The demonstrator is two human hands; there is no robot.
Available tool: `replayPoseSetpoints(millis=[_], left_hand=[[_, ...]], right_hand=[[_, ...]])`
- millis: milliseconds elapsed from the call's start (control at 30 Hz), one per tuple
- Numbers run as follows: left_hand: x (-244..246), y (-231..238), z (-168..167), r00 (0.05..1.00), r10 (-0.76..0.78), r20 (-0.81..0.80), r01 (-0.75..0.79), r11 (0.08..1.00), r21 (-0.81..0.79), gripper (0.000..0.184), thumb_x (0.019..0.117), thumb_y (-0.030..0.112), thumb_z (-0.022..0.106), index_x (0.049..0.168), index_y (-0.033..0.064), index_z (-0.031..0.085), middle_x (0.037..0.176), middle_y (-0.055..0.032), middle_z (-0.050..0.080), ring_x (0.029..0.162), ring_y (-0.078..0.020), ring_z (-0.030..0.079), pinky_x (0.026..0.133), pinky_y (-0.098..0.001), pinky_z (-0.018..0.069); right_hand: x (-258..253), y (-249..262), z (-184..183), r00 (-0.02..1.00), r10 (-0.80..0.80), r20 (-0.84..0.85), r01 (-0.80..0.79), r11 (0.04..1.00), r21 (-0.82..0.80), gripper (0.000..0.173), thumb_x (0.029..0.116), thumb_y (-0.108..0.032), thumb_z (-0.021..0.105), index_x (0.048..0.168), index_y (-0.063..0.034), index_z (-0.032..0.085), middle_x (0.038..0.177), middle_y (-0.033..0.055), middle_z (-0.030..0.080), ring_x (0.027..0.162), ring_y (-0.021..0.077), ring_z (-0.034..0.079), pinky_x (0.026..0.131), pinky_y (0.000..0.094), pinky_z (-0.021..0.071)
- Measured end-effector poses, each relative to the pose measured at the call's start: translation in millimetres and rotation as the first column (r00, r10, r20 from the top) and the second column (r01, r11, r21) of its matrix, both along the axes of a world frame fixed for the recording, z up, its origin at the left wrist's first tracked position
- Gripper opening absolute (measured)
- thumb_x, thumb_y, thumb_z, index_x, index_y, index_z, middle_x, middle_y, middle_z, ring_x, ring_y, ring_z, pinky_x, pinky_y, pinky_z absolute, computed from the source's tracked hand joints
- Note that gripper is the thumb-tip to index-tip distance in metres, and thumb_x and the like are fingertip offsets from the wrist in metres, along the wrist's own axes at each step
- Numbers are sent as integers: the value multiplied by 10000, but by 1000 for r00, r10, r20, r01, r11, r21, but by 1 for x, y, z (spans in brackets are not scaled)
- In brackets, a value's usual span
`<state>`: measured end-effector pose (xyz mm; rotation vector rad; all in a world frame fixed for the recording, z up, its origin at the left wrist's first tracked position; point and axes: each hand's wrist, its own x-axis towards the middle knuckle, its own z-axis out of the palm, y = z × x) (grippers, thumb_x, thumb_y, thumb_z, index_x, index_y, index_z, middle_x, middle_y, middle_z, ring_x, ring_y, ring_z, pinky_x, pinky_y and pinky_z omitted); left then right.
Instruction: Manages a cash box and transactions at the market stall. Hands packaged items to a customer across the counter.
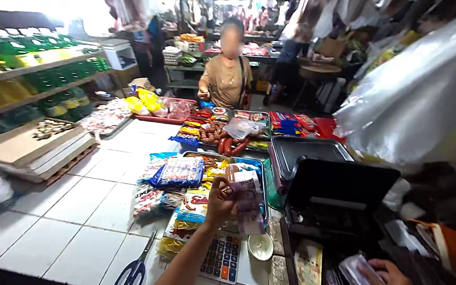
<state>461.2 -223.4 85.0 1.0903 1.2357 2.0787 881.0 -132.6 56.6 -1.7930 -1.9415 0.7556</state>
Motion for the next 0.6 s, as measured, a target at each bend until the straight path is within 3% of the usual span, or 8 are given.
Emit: replayPoseSetpoints(millis=[67,100,167,200,267,367,500,600], left_hand=[[-15,4,-5,991,-3,-130,9,999,44,283,827,-115,711,1061,-17,585,996,7,719,837,-61,719,784,-269,633],[-22,6,-9,981,-3,-194,17,997,72,217,843,-91,710,1049,-46,655,1002,-8,732,828,-50,710,772,-249,623],[-29,11,-7,962,14,-273,7,997,74,266,858,-69,715,1112,-75,637,1003,-28,733,833,-59,716,782,-254,626],[-32,14,-3,957,25,-290,-12,999,48,360,846,-71,725,1162,-63,553,969,-25,733,813,-72,724,772,-270,626],[-43,20,7,946,55,-320,-56,998,6,451,824,-70,746,1165,-32,452,919,-27,744,786,-96,745,755,-293,639],[-73,24,16,861,179,-477,-197,980,13,240,839,36,760,988,-75,608,797,-64,693,671,-52,644,658,-224,556],[-130,32,9,804,170,-569,-130,985,111,136,915,33,682,1005,-20,770,969,-87,772,878,-72,733,832,-230,606],[-165,30,6,824,29,-566,-5,999,44,188,928,76,703,1069,-30,768,1039,-103,759,921,-60,721,852,-199,592]], right_hand=[[-26,3,22,996,49,-80,-35,985,168,411,976,-212,689,1158,153,634,941,335,692,834,463,686,813,660,525],[-48,4,35,986,101,-136,-61,961,271,372,988,-239,668,1088,119,669,890,257,708,759,336,694,743,554,568],[-106,10,61,942,232,-242,-112,898,425,321,1004,-259,624,985,51,706,839,101,704,718,86,652,688,303,572],[-139,12,75,914,297,-275,-149,879,452,310,1007,-251,613,967,37,720,841,74,707,735,46,645,705,263,561],[-202,15,95,863,405,-303,-259,869,422,302,1014,-250,593,938,7,733,808,30,696,719,13,627,696,237,546],[-279,22,102,748,514,-420,-458,858,232,307,1031,-252,568,878,-29,713,731,-34,639,666,-3,584,660,228,514],[-353,33,95,598,464,-654,-671,736,-91,369,1080,-244,502,848,-64,725,729,-45,690,689,14,654,689,243,565],[-400,45,82,630,444,-637,-684,705,-186,402,1080,-250,505,771,-66,685,671,-47,650,625,15,617,627,238,533]])
